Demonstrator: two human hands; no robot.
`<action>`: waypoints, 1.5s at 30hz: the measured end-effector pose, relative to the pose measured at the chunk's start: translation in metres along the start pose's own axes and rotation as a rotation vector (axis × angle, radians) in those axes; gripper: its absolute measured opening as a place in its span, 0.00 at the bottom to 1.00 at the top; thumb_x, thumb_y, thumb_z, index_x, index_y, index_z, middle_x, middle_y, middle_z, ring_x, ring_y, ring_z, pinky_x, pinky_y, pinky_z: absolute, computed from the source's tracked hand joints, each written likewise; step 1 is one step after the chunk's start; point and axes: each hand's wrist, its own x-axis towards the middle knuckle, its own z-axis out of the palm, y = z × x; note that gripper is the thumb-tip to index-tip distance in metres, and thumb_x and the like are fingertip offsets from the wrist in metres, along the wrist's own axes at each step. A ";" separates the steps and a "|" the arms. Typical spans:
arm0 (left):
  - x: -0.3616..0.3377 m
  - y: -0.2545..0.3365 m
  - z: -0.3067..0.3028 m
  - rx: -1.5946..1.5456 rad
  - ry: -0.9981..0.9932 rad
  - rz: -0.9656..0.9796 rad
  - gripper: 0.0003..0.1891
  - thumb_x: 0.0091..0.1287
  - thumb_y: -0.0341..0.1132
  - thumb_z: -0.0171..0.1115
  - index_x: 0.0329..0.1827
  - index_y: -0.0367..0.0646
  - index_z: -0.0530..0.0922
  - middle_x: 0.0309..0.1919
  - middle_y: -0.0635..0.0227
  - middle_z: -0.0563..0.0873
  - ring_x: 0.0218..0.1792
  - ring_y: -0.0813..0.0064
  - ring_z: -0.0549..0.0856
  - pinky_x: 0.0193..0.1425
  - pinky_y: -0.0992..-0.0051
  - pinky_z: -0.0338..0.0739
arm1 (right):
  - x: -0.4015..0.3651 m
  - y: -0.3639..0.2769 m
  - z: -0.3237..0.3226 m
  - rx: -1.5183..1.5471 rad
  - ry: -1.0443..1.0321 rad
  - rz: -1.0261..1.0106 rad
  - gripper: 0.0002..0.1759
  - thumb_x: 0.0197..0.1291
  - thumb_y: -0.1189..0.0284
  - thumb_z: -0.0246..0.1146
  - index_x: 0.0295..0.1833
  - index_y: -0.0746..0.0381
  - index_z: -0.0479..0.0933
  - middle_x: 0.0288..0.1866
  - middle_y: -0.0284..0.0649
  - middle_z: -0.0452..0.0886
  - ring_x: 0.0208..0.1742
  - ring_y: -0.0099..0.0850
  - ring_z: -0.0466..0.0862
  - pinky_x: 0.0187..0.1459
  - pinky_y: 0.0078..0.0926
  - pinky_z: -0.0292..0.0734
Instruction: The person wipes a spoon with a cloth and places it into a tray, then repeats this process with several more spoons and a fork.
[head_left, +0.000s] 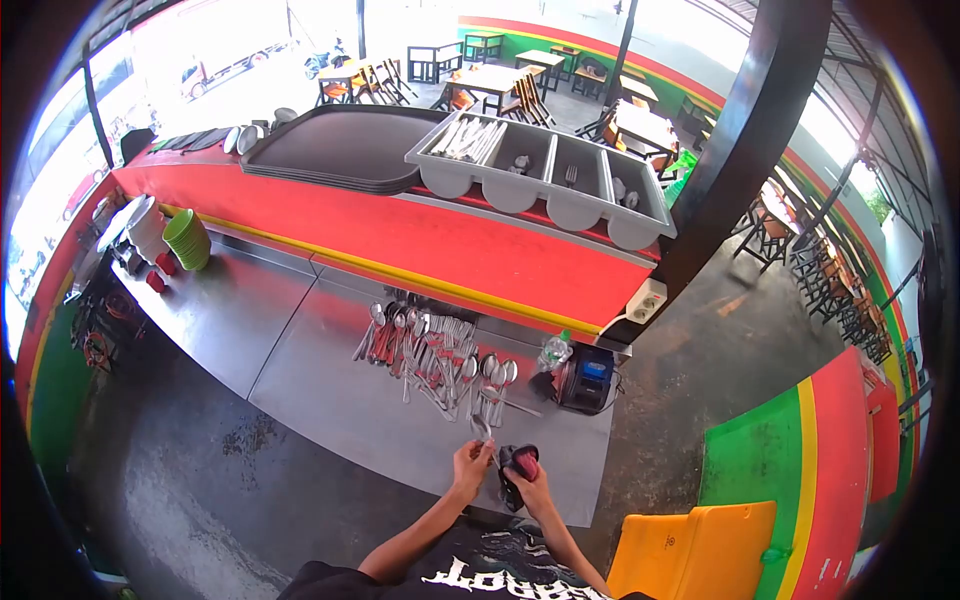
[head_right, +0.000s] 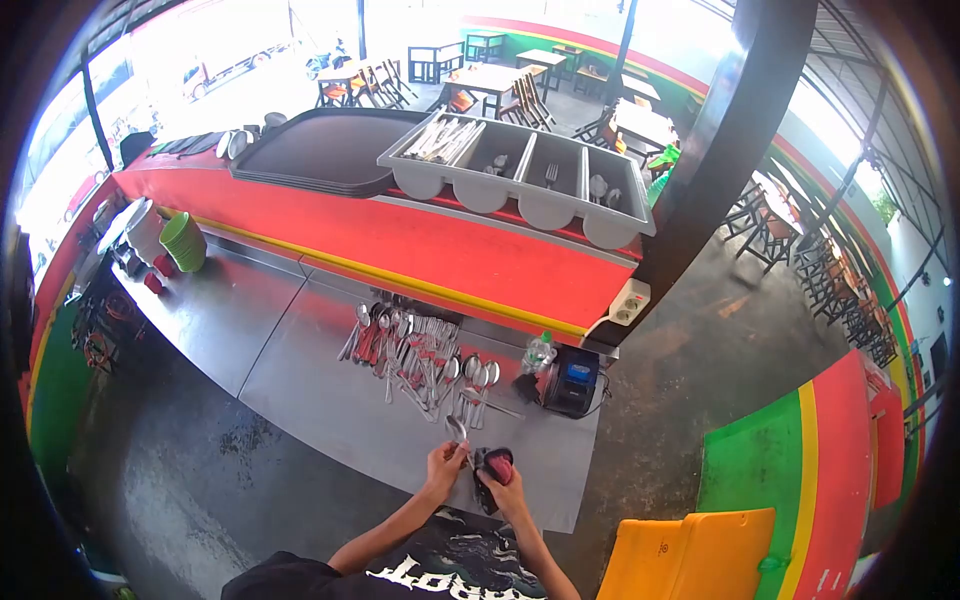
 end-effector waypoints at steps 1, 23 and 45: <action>0.002 0.003 0.001 -0.007 0.002 -0.001 0.13 0.71 0.42 0.64 0.38 0.39 0.77 0.29 0.71 0.84 0.27 0.85 0.78 0.32 0.79 0.74 | 0.001 0.001 -0.002 -0.015 0.006 -0.020 0.17 0.56 0.73 0.74 0.49 0.62 0.77 0.41 0.32 0.82 0.40 0.22 0.82 0.43 0.23 0.78; -0.079 -0.004 0.102 0.226 -0.162 0.165 0.15 0.79 0.42 0.51 0.54 0.42 0.80 0.18 0.80 0.72 0.17 0.89 0.69 0.20 0.81 0.59 | 0.003 -0.049 -0.120 0.303 -0.189 0.006 0.22 0.63 0.64 0.68 0.59 0.60 0.71 0.47 0.31 0.78 0.45 0.22 0.80 0.47 0.22 0.77; -0.162 -0.116 0.186 0.784 -0.236 0.237 0.12 0.72 0.39 0.57 0.40 0.37 0.78 0.19 0.51 0.72 0.18 0.64 0.73 0.28 0.65 0.70 | -0.014 -0.052 -0.252 0.041 0.195 -0.287 0.19 0.51 0.76 0.75 0.48 0.62 0.77 0.41 0.34 0.82 0.42 0.23 0.81 0.46 0.24 0.78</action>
